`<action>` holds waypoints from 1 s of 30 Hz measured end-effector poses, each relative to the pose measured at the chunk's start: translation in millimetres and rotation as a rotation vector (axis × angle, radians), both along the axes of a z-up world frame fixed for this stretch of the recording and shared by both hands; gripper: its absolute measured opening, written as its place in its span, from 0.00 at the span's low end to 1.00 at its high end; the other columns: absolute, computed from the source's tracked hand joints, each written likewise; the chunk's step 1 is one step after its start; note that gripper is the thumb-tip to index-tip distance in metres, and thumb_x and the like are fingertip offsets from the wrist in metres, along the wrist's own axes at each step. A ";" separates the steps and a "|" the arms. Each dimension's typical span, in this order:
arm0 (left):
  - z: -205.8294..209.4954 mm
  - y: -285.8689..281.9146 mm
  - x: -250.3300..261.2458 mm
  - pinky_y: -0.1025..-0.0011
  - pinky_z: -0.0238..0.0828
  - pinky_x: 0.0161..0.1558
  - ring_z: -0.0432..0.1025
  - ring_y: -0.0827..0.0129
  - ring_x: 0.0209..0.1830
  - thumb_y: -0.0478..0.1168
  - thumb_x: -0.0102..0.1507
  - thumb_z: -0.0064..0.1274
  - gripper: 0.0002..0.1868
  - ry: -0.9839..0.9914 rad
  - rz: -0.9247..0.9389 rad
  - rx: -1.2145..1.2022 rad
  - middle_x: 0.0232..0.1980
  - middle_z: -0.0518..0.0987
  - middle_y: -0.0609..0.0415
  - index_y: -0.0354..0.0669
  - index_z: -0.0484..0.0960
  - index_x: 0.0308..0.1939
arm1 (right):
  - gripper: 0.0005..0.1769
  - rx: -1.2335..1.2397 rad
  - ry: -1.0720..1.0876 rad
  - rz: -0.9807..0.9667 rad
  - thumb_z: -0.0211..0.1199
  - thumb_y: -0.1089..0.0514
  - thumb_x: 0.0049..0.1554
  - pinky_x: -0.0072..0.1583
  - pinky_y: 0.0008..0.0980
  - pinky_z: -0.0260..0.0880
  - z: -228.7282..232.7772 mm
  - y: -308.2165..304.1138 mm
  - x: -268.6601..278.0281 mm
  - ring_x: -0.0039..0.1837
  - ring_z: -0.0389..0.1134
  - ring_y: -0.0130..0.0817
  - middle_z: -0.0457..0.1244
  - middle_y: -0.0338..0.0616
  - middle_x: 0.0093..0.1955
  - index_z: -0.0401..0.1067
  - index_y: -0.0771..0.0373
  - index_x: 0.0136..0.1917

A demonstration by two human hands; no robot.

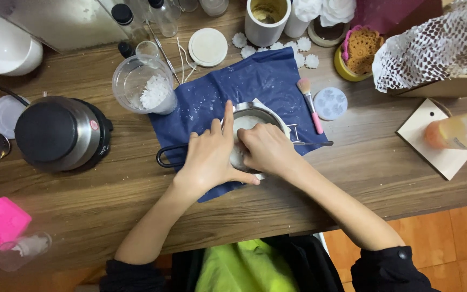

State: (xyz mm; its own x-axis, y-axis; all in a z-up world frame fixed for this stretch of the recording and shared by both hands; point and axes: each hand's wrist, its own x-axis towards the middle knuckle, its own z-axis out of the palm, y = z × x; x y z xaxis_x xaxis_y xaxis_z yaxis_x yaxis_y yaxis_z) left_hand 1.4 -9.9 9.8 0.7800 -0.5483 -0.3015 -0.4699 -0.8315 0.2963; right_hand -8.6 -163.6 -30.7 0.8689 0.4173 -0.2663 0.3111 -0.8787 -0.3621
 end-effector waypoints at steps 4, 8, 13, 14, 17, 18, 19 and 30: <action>1.4 0.7 1.8 0.48 0.66 0.41 0.73 0.48 0.37 0.76 0.30 0.64 0.83 0.011 0.003 -0.018 0.42 0.71 0.42 0.28 0.38 0.71 | 0.09 0.000 0.002 -0.003 0.54 0.60 0.39 0.41 0.45 0.68 -8.0 -0.3 1.3 0.38 0.69 0.54 0.62 0.49 0.25 0.69 0.62 0.35; -2.1 2.5 2.8 0.47 0.66 0.40 0.73 0.47 0.36 0.75 0.30 0.64 0.83 0.012 -0.021 -0.029 0.42 0.70 0.44 0.29 0.37 0.72 | 0.08 -0.009 0.016 -0.053 0.55 0.58 0.42 0.42 0.47 0.68 -11.2 1.4 -0.9 0.39 0.69 0.56 0.62 0.51 0.26 0.71 0.60 0.36; -2.1 2.1 4.0 0.47 0.66 0.41 0.73 0.48 0.35 0.75 0.28 0.64 0.84 0.006 -0.013 -0.033 0.41 0.70 0.45 0.31 0.38 0.72 | 0.06 -0.024 0.013 -0.075 0.56 0.58 0.41 0.42 0.47 0.68 -14.2 1.2 -3.8 0.38 0.69 0.55 0.62 0.51 0.25 0.70 0.59 0.35; -2.4 2.1 4.1 0.46 0.66 0.41 0.73 0.48 0.35 0.75 0.28 0.65 0.83 0.008 -0.008 -0.042 0.41 0.71 0.45 0.31 0.38 0.72 | 0.07 -0.046 -0.015 -0.075 0.55 0.59 0.42 0.42 0.47 0.68 -15.6 1.5 -5.3 0.37 0.69 0.55 0.62 0.50 0.25 0.70 0.58 0.36; -2.1 2.9 3.3 0.46 0.66 0.41 0.73 0.48 0.35 0.74 0.29 0.65 0.83 0.017 0.006 -0.062 0.40 0.71 0.44 0.31 0.39 0.71 | 0.08 -0.101 -0.029 -0.038 0.55 0.59 0.42 0.41 0.45 0.69 -12.2 2.1 -5.8 0.36 0.69 0.53 0.62 0.48 0.24 0.70 0.59 0.37; -1.7 3.2 2.9 0.46 0.66 0.41 0.73 0.47 0.35 0.73 0.29 0.66 0.82 0.019 0.001 -0.071 0.40 0.71 0.44 0.30 0.39 0.71 | 0.09 -0.134 -0.021 -0.017 0.56 0.58 0.42 0.41 0.45 0.69 -9.8 2.2 -5.6 0.36 0.69 0.52 0.62 0.47 0.24 0.69 0.59 0.38; -1.5 4.2 3.2 0.46 0.66 0.41 0.73 0.47 0.35 0.73 0.29 0.66 0.82 0.021 0.006 -0.068 0.40 0.71 0.44 0.30 0.39 0.71 | 0.09 -0.132 -0.018 -0.011 0.56 0.58 0.42 0.41 0.45 0.69 -8.0 3.5 -6.3 0.36 0.69 0.52 0.62 0.47 0.24 0.69 0.59 0.38; 5.5 2.7 2.6 0.48 0.65 0.43 0.73 0.48 0.36 0.72 0.30 0.68 0.83 0.076 0.030 -0.054 0.40 0.73 0.43 0.31 0.36 0.72 | 0.13 -0.161 -0.052 0.005 0.59 0.55 0.40 0.38 0.45 0.69 -19.7 2.6 -14.9 0.34 0.69 0.50 0.62 0.44 0.25 0.67 0.59 0.40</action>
State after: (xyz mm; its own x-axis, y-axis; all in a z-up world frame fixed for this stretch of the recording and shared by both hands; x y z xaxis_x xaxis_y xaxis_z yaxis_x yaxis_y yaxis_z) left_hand 4.1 -7.3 15.3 0.7722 -0.5423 -0.3311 -0.4199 -0.8266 0.3746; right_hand -23.5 -161.0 -50.4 0.8811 0.3773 -0.2851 0.3302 -0.9224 -0.2002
